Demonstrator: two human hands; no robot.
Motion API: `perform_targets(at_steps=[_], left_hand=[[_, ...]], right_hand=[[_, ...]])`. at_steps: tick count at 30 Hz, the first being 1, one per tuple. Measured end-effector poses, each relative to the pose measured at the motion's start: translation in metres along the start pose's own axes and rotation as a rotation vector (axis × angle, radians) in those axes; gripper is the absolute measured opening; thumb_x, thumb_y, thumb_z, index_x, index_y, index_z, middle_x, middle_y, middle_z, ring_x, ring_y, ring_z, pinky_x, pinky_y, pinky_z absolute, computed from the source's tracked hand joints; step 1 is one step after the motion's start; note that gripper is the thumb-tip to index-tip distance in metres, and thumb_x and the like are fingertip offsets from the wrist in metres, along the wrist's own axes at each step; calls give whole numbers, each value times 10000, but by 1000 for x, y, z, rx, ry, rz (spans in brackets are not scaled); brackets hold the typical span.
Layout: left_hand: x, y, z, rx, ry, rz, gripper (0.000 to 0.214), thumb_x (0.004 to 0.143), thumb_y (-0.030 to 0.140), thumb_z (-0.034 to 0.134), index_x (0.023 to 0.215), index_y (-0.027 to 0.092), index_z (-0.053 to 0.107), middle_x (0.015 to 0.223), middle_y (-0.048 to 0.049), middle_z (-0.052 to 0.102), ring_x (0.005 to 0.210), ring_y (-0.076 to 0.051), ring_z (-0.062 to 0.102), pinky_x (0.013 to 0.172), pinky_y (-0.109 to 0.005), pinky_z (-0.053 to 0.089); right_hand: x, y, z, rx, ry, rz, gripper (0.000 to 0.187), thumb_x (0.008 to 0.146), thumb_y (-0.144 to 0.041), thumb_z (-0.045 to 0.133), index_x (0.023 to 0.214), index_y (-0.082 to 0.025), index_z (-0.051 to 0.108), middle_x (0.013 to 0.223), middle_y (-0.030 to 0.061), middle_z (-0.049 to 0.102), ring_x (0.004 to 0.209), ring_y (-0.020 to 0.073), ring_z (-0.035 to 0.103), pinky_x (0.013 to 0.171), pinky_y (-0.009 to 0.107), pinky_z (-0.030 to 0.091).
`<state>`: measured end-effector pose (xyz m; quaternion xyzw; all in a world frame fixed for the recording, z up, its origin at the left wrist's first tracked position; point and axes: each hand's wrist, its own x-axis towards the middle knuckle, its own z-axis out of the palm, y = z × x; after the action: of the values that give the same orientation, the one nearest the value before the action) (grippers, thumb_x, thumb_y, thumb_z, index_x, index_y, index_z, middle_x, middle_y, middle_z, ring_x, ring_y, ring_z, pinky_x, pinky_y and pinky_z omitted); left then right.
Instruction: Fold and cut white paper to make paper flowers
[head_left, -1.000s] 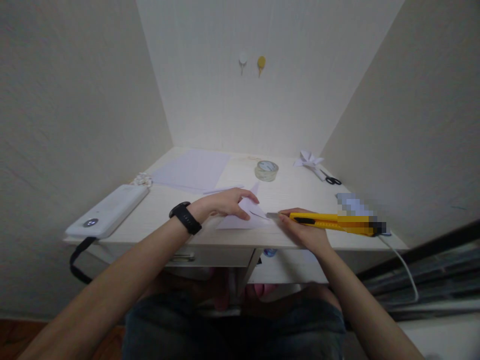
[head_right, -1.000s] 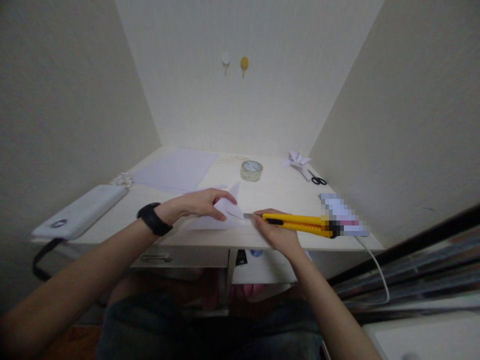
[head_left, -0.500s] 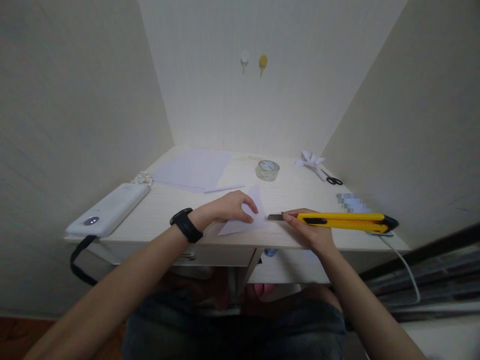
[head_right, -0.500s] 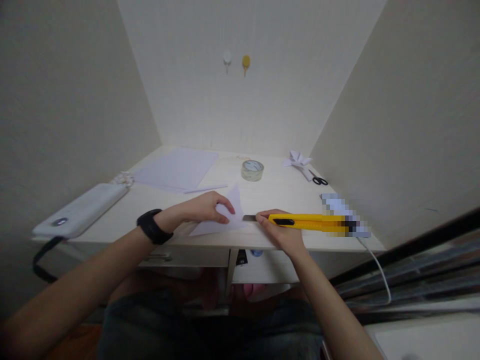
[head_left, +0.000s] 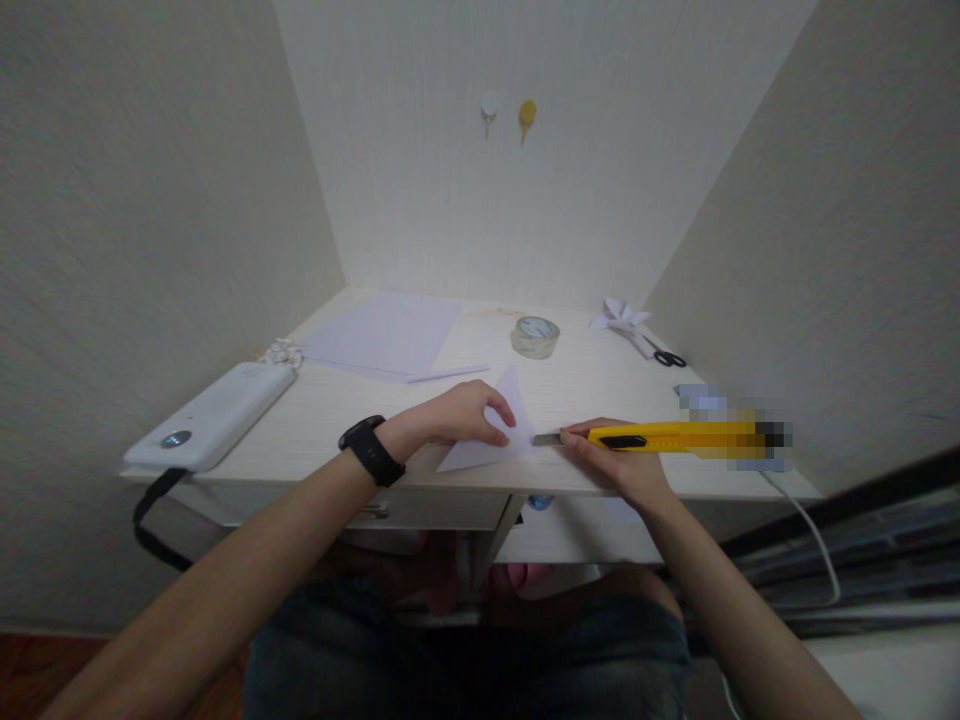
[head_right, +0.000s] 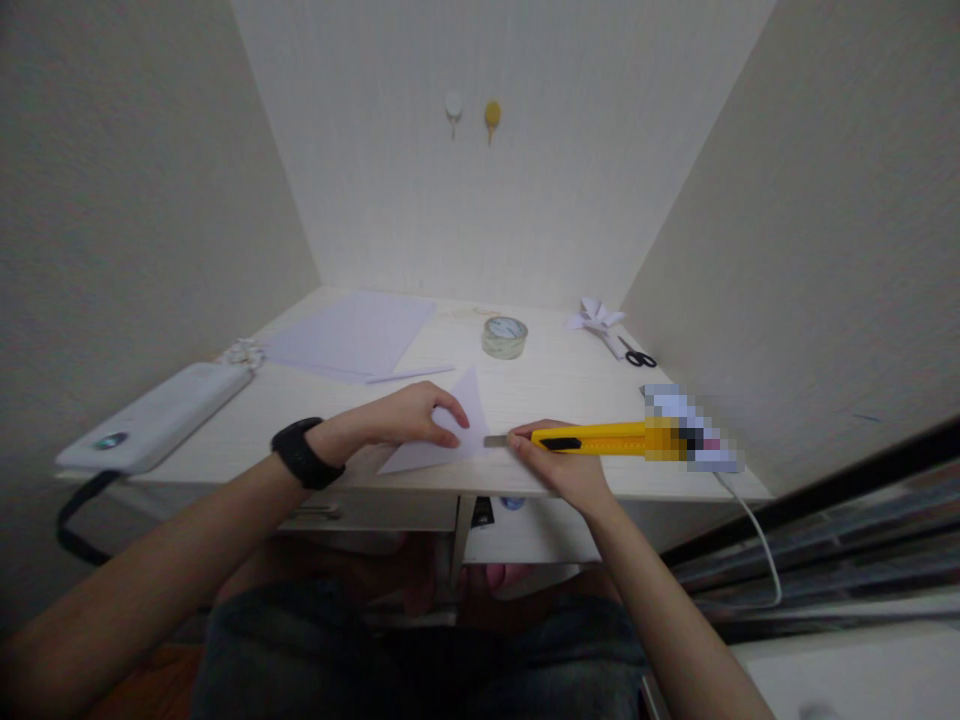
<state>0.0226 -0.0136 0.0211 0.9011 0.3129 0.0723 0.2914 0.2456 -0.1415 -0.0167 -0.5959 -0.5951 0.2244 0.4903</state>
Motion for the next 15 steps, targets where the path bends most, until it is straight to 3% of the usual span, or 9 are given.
perform_targets(at_steps=[15], left_hand=[[0, 0, -1, 7, -3, 5, 338, 684, 300, 765, 1004, 193, 771, 989, -43, 746, 905, -202, 644, 841, -290, 441]], right_hand=[[-1, -7, 2, -23, -22, 13, 286, 747, -487, 723, 795, -209, 762, 815, 69, 761, 763, 231, 694, 722, 351, 568]])
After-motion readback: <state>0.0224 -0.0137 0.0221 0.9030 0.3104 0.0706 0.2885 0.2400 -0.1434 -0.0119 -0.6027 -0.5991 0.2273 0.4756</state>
